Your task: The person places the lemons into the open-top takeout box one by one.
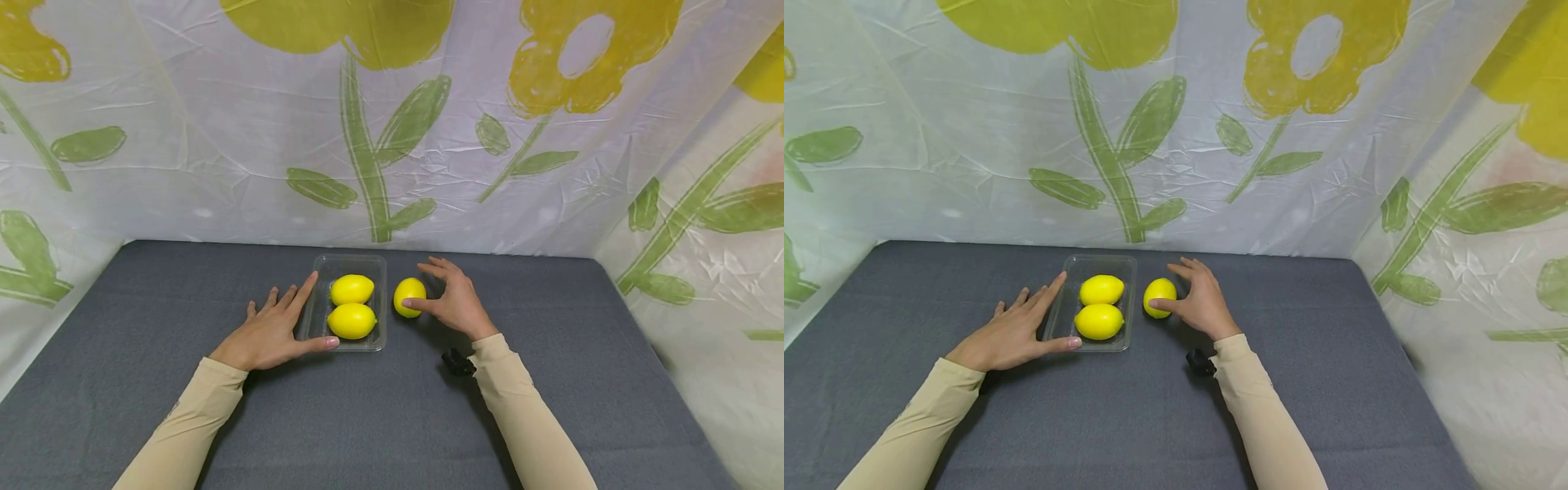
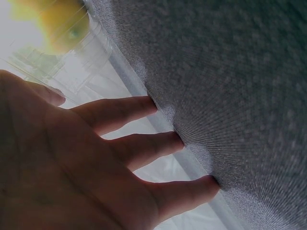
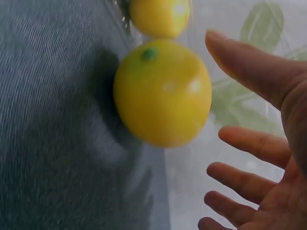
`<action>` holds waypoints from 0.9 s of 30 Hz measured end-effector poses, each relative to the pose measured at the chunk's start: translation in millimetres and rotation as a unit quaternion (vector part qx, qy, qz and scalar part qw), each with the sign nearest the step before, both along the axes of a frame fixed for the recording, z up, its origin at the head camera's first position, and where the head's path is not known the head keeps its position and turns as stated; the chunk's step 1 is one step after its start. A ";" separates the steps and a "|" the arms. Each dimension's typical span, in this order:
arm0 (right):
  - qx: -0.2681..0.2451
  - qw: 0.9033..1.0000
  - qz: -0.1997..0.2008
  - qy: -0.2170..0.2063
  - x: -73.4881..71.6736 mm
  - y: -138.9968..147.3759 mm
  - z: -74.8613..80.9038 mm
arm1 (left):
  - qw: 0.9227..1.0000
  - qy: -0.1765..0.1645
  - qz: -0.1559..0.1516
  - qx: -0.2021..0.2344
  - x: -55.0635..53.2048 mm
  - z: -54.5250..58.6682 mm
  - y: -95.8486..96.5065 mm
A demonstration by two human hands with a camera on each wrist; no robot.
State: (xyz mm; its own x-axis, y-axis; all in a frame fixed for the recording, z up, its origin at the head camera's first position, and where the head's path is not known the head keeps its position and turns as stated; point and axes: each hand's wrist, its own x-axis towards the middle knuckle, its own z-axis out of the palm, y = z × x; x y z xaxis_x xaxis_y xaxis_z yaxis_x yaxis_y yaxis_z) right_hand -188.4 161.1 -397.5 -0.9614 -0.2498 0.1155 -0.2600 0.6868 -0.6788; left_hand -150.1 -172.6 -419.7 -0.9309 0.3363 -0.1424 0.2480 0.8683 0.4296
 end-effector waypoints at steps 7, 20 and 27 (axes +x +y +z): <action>0.017 0.998 0.018 -0.049 -5.6 6.0 -8.9 | 1.000 0.002 -0.001 0.001 0.1 0.1 0.1; 0.041 0.995 0.043 -0.076 -6.9 2.5 -17.4 | 1.000 0.000 0.001 -0.003 -0.1 0.7 0.4; 0.028 0.996 0.033 -0.078 -6.0 0.2 -19.0 | 1.000 -0.001 0.002 0.000 0.2 1.0 0.4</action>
